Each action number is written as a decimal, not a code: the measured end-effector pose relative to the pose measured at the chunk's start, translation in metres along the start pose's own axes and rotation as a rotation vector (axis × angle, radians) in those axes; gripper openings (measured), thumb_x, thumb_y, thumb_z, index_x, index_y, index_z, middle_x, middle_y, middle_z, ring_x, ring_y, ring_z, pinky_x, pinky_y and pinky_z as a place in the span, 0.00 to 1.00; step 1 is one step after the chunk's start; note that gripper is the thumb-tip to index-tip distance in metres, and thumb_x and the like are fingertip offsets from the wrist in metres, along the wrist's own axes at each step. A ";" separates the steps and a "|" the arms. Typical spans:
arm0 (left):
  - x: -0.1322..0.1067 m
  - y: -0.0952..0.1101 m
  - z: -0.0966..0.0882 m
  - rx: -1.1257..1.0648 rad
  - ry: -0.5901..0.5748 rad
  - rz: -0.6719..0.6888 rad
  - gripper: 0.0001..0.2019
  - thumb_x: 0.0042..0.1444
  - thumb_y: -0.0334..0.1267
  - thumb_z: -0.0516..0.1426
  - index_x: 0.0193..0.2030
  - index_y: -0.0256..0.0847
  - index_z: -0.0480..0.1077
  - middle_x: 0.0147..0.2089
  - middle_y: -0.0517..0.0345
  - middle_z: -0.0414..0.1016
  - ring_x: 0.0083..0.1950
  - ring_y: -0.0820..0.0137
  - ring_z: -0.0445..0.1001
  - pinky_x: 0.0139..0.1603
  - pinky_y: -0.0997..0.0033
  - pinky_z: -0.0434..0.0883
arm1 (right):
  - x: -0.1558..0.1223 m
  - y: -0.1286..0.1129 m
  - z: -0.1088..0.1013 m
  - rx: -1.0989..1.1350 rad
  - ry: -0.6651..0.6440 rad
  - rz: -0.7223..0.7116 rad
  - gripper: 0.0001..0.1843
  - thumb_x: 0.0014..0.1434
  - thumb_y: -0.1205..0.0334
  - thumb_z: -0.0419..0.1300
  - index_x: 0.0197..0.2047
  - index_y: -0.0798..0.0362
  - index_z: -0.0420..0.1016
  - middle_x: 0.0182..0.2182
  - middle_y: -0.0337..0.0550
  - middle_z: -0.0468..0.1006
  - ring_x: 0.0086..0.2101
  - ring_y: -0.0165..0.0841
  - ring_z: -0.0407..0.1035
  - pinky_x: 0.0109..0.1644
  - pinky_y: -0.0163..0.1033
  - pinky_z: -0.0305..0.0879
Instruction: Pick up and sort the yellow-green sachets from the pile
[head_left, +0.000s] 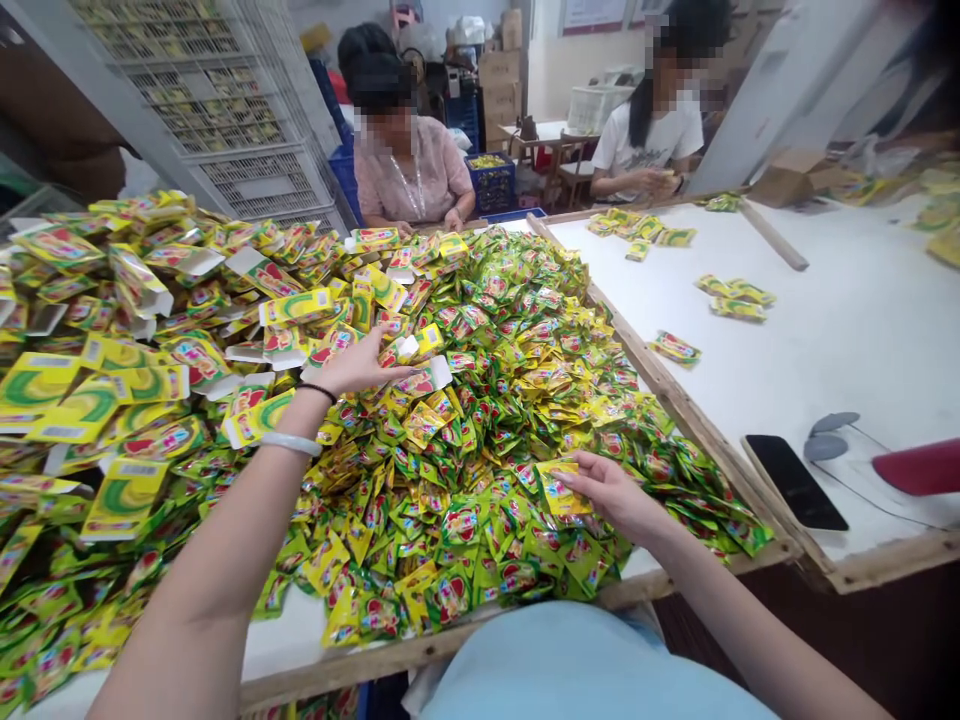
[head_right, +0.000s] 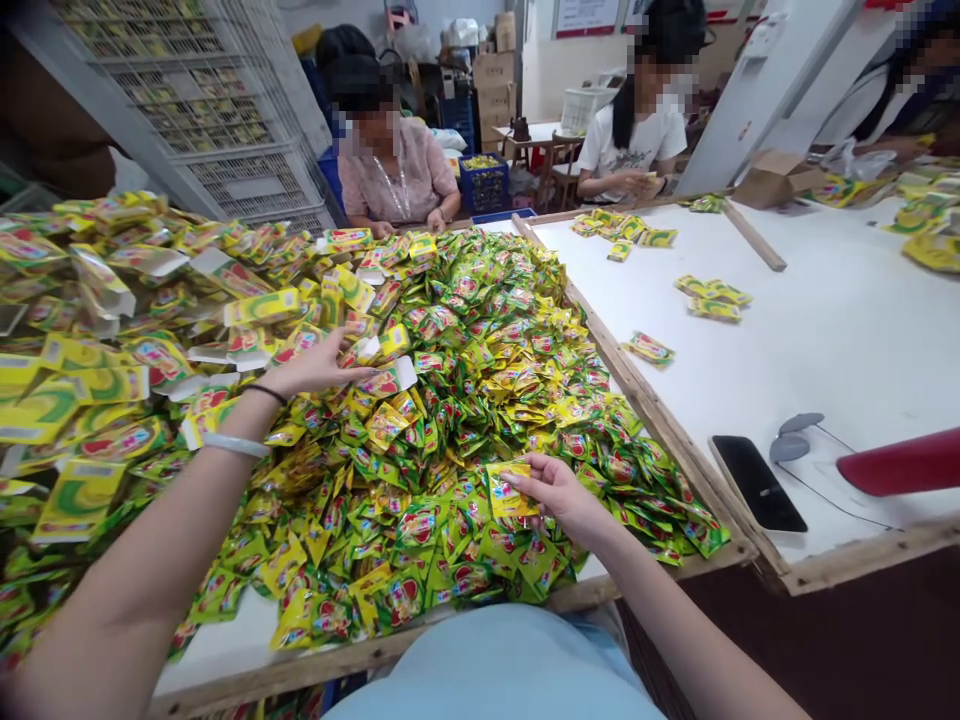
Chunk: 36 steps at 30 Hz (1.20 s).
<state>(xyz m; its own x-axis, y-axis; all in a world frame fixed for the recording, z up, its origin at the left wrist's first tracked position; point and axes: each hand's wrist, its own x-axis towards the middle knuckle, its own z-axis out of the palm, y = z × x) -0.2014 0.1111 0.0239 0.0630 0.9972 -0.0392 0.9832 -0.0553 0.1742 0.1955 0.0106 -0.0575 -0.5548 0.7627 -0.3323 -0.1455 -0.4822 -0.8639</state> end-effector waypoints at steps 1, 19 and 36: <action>-0.008 0.004 0.004 -0.018 0.056 -0.006 0.44 0.47 0.61 0.55 0.63 0.34 0.47 0.48 0.45 0.69 0.45 0.59 0.70 0.46 0.62 0.67 | 0.000 0.001 0.000 0.006 0.004 -0.010 0.14 0.50 0.57 0.66 0.39 0.53 0.70 0.30 0.36 0.75 0.25 0.24 0.70 0.25 0.27 0.68; -0.160 0.171 0.109 -0.887 0.134 -0.179 0.29 0.43 0.51 0.63 0.48 0.43 0.59 0.45 0.53 0.71 0.45 0.62 0.72 0.44 0.64 0.68 | 0.009 0.002 0.013 0.090 0.049 -0.083 0.14 0.51 0.58 0.66 0.40 0.52 0.70 0.28 0.37 0.76 0.18 0.24 0.67 0.19 0.28 0.65; -0.146 0.212 0.123 -0.528 -0.111 -0.169 0.33 0.50 0.65 0.48 0.51 0.38 0.58 0.37 0.46 0.72 0.37 0.57 0.74 0.34 0.64 0.67 | 0.011 -0.002 0.003 0.212 0.274 -0.137 0.17 0.46 0.56 0.69 0.38 0.51 0.72 0.31 0.38 0.78 0.26 0.28 0.71 0.22 0.28 0.65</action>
<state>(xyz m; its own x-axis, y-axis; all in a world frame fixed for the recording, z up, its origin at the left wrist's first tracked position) 0.0187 -0.0523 -0.0547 -0.0421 0.9772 -0.2081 0.7636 0.1657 0.6240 0.1873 0.0192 -0.0585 -0.2831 0.8995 -0.3328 -0.3854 -0.4245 -0.8193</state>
